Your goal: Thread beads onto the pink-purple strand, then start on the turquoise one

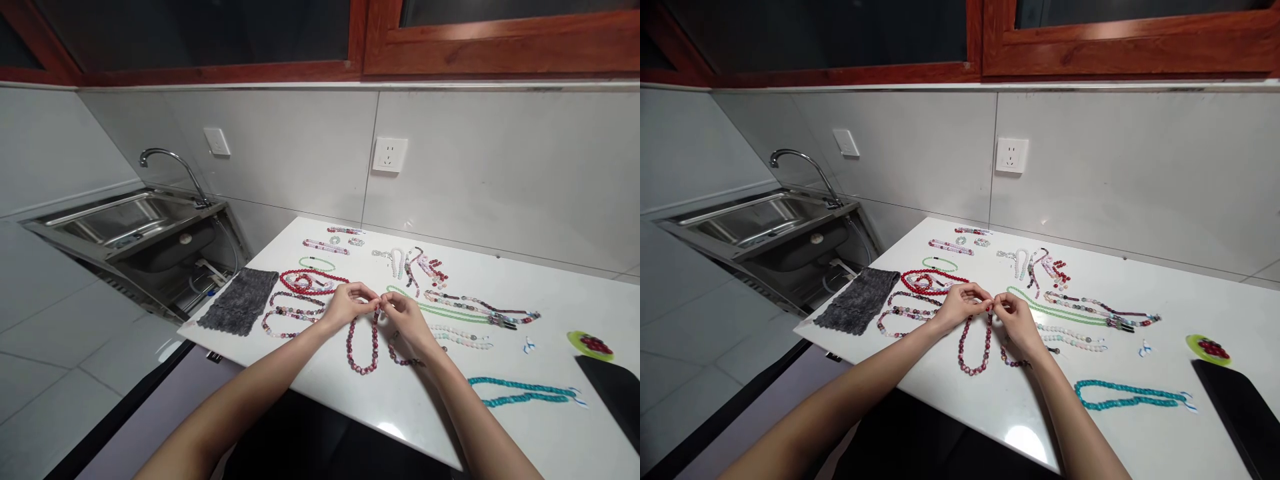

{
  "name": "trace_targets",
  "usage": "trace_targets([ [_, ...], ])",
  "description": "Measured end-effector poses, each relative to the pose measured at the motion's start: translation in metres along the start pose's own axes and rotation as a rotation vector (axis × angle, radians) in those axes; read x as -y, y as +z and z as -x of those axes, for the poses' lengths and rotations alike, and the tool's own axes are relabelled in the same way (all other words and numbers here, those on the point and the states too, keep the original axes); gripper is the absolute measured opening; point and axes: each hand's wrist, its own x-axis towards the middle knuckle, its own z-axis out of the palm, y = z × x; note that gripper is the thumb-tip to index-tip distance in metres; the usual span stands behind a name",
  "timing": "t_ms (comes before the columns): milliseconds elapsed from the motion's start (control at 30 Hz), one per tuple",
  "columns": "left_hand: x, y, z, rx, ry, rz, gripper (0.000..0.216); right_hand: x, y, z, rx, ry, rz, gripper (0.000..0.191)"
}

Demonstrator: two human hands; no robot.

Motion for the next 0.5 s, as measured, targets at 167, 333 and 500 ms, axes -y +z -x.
trace_targets([
  [167, 0.0019, -0.0025, -0.0005, 0.063, -0.037, -0.057, 0.025, -0.0041, 0.0002, -0.0003, -0.024, 0.003, 0.060, 0.015],
  [333, 0.0067, -0.0061, -0.0026, 0.097, -0.059, -0.083, 0.021, -0.0079, -0.0022, -0.0010, -0.047, -0.006, 0.113, 0.011],
  [500, 0.0090, -0.0094, -0.0041, 0.097, -0.058, -0.152, 0.017, -0.0066, -0.0050, -0.0007, -0.062, -0.015, 0.156, 0.010],
])
